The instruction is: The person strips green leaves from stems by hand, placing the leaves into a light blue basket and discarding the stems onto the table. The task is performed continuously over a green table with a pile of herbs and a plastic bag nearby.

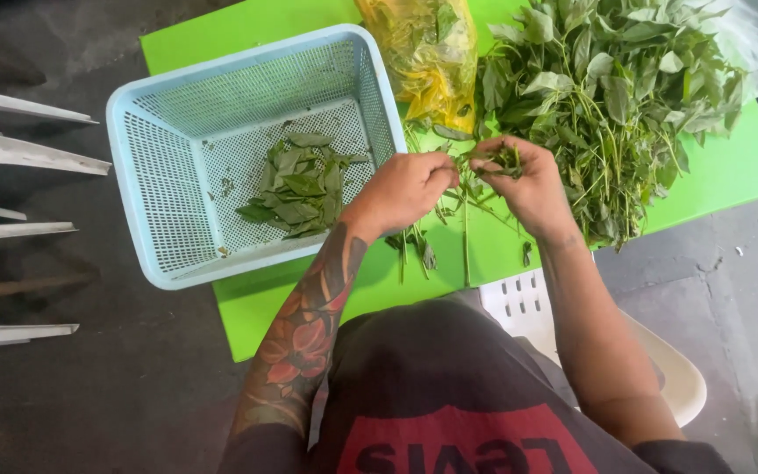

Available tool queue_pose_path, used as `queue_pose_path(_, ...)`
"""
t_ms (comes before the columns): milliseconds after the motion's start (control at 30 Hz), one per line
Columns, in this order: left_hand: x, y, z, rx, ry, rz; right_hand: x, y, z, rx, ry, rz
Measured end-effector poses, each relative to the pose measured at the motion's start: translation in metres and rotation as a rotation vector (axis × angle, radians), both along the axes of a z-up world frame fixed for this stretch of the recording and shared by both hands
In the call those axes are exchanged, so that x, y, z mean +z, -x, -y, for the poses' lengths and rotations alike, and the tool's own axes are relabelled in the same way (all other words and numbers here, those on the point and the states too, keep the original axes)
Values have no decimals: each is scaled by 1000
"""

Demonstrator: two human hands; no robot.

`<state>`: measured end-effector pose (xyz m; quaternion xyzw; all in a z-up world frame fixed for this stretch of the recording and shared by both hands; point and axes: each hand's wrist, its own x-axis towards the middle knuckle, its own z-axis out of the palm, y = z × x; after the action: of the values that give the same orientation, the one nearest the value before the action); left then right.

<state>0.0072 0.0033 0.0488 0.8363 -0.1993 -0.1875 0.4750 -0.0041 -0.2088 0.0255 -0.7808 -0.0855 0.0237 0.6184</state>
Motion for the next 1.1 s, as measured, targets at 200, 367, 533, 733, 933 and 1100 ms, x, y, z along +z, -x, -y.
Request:
queue_pose_path(200,-19,-16,19,135,139,237,17,-14,-7,-94,8,199)
queue_pose_path(367,-46,-27,15,381,204,309,-19,-4,-11,-172,-232,224)
queue_pose_path(533,-91,-34,-55,559,-61,453,-73,9,-2,-269,-336,195)
queue_pose_path(733,-120,-6,-119,479,-618,326,-164,26,-22,123,458,-279)
queue_pose_path(933,-117,12,-135,626,-548,326,-228,-10,15,-97,505,-85)
queue_pose_path(1100,-136,22,-130,704,-411,651,-198,4,-12,182,1079,-225)
